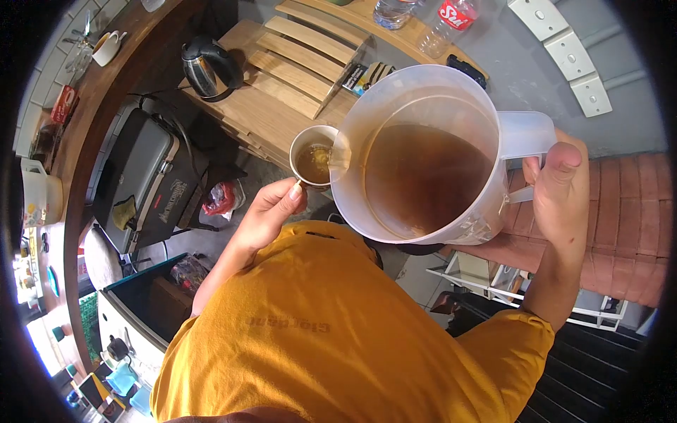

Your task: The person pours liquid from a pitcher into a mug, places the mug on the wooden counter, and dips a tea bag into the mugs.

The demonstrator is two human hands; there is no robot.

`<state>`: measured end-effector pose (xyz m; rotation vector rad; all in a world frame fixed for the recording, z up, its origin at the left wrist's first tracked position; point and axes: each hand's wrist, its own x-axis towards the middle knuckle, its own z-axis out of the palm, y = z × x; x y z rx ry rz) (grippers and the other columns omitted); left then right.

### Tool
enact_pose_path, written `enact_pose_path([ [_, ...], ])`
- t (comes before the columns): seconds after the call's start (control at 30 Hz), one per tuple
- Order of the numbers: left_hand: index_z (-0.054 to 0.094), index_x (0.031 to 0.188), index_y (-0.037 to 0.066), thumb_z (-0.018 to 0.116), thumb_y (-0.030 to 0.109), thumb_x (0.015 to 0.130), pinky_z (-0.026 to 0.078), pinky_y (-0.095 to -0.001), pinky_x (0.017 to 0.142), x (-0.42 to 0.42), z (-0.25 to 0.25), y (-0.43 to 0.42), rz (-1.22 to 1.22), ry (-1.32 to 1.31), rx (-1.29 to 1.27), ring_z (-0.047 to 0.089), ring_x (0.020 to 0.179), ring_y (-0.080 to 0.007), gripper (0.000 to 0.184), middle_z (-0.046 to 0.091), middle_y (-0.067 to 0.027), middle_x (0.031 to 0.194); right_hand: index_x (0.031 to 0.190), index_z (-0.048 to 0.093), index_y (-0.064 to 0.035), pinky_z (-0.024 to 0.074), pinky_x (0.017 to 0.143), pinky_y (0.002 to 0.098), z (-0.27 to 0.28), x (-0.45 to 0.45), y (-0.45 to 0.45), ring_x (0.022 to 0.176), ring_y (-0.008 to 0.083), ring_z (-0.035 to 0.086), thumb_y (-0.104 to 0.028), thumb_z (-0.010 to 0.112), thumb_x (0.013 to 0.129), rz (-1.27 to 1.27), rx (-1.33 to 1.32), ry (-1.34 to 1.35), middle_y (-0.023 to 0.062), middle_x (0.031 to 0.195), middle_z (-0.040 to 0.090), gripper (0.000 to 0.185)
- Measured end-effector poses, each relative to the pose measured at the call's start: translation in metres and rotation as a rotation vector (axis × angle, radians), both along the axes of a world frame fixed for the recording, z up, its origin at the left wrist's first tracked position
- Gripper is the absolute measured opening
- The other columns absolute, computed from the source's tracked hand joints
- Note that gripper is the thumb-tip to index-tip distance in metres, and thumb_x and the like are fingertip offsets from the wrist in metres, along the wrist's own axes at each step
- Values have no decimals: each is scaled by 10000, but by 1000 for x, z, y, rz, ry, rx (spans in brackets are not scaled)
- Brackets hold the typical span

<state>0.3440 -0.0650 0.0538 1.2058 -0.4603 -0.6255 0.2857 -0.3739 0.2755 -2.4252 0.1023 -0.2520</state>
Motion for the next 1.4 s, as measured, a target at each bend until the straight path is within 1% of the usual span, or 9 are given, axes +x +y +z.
enact_pose_path([
  [0.07,452,756,58,469,278,1011,299,-217,566,0,0,0,4,-4,7,303,658,-30,337,349,89,701,656,411,-68,182,500,264,1,-1,-1,556,73,265,-826,303,799,7,1,34,-43,599,313,779],
  [0.3,446,747,62,470,290,1010,294,-217,554,0,-1,0,12,-18,6,300,646,-29,349,342,91,690,661,415,-61,184,499,265,-1,-2,-1,559,70,264,-812,321,809,-11,-5,9,-45,608,317,771],
  [0.47,442,744,64,469,298,1010,291,-218,549,1,-4,0,12,-10,6,299,641,-29,355,341,92,686,682,442,-44,183,497,253,1,-2,3,567,60,268,-806,322,805,20,43,19,-52,624,330,781],
  [0.8,462,756,59,477,291,1007,284,-212,540,0,-8,-1,20,3,-7,302,636,-22,342,348,96,685,702,473,-32,193,494,240,2,-3,2,566,54,280,-805,336,799,14,41,14,-56,632,355,791],
  [0.9,459,750,61,479,287,1006,283,-210,537,0,-7,-1,21,11,-9,301,635,-20,342,348,96,683,705,479,-32,198,495,236,0,-1,9,565,54,280,-807,333,796,-45,36,3,-56,632,357,795],
  [0.97,456,746,62,479,286,1006,283,-210,536,1,-7,0,22,10,-5,301,634,-19,344,347,96,681,628,355,-93,171,479,261,-3,0,14,517,55,259,-858,168,756,-93,-58,-34,-53,560,311,797],
  [1.1,454,740,61,484,281,1005,281,-211,536,1,-11,2,4,31,20,299,634,-19,345,345,93,675,625,354,-94,171,478,259,-1,-1,9,516,54,262,-861,181,747,-81,-50,-25,-53,557,310,796],
  [1.17,453,740,58,486,279,1004,281,-212,537,1,-11,1,0,36,21,298,635,-20,346,343,92,674,695,472,-34,212,492,237,2,-3,6,560,52,294,-820,304,785,-21,40,21,-49,625,361,809],
  [1.4,445,740,46,487,268,1004,286,-219,552,0,-10,1,3,8,-1,293,648,-30,347,342,88,685,676,454,-40,198,490,240,-2,-5,2,556,52,284,-822,291,784,4,51,17,-48,614,347,807],
])
